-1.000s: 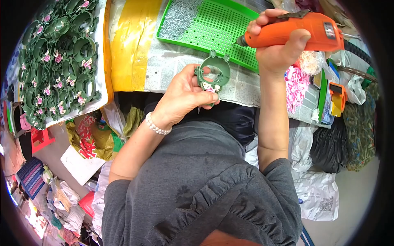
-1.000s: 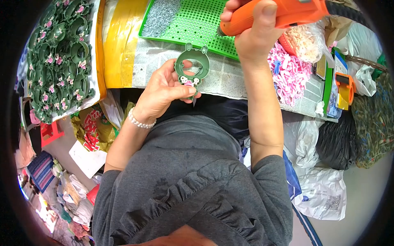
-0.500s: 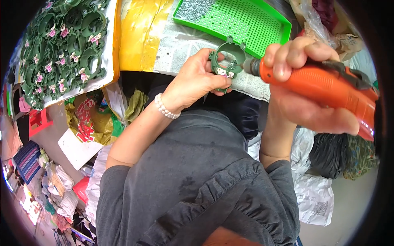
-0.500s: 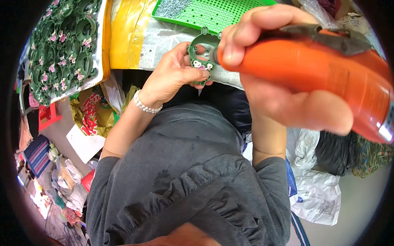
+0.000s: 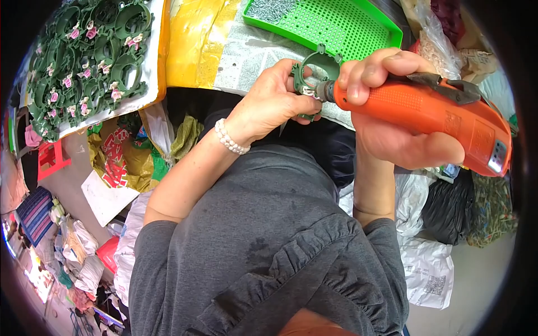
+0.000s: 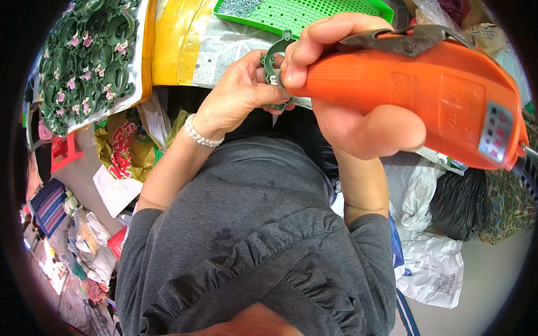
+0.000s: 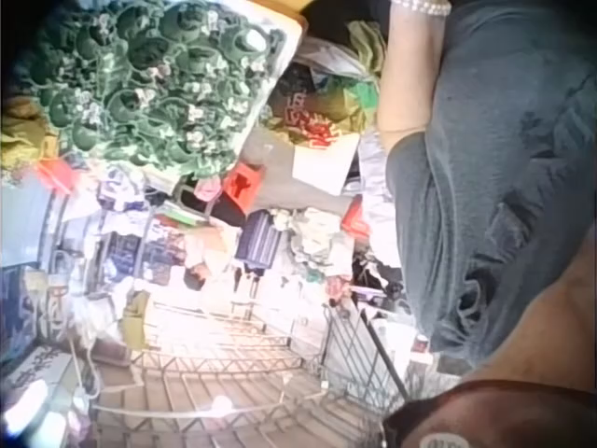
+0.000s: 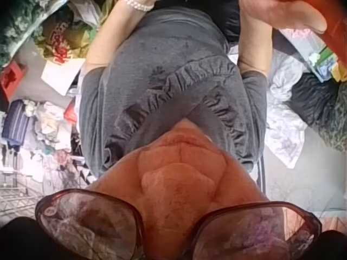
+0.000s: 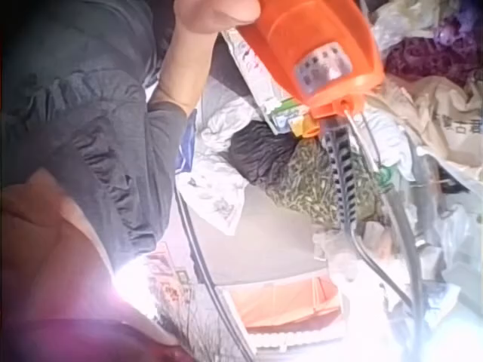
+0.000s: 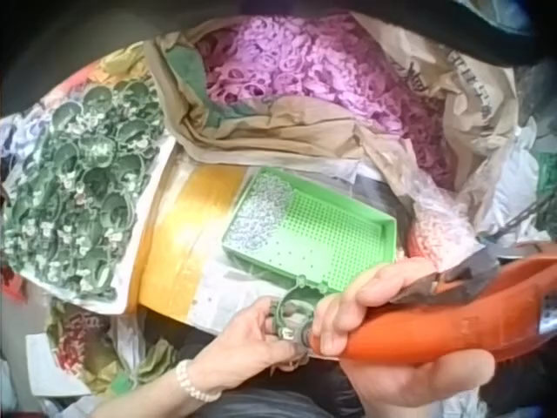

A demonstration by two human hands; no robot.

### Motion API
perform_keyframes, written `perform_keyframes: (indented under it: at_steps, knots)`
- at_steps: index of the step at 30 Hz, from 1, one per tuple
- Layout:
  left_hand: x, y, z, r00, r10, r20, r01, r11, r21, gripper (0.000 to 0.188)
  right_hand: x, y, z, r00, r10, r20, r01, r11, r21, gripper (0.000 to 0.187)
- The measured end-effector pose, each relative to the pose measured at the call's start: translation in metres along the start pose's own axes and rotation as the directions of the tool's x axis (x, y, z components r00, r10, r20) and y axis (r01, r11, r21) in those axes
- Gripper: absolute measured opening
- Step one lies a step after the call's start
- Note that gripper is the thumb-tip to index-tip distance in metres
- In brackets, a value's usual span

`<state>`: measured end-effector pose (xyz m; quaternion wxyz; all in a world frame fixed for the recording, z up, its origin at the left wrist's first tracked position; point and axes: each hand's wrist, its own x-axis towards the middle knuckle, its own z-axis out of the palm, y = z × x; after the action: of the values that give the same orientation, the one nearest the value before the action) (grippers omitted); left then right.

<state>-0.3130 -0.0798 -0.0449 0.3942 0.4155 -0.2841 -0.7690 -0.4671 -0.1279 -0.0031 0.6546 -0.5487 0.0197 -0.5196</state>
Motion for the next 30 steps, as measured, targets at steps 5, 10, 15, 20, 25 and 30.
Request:
perform_keyframes:
  at_steps: [5, 10, 15, 20, 25, 30]
  knots:
    - [0.0, -0.002, -0.002, 0.999, 0.031, 0.009, -0.032, 0.999, 0.026, 0.041, 0.0, 0.004, -0.001, 1.0, -0.001, -0.019, 0.001, 1.0, -0.019, 0.097]
    - [0.001, -0.004, -0.002, 0.999, 0.051, 0.01, -0.051, 0.998, 0.035, 0.041, 0.0, 0.004, 0.001, 1.0, -0.006, -0.031, 0.004, 0.999, -0.039, 0.096]
    - [0.001, -0.006, 0.006, 0.994, 0.087, -0.074, -0.088, 0.996, -0.019, 0.04, -0.004, 0.007, 0.002, 0.996, -0.073, 0.048, 0.079, 0.987, -0.139, 0.093]
    - [0.002, -0.007, 0.007, 0.995, 0.069, -0.066, -0.072, 0.996, -0.054, 0.039, -0.005, 0.001, 0.006, 0.999, -0.006, -0.046, 0.002, 0.997, -0.073, 0.095]
    - [-0.002, -0.003, -0.002, 0.999, 0.035, 0.017, -0.035, 0.999, 0.004, 0.041, 0.012, -0.025, 0.001, 0.992, -0.004, 0.128, 0.012, 0.998, -0.058, 0.103]
    - [-0.023, -0.003, -0.015, 0.993, 0.116, 0.014, -0.117, 0.992, 0.052, 0.045, 0.011, -0.036, 0.001, 0.98, 0.114, -0.163, -0.106, 0.993, 0.054, 0.09]
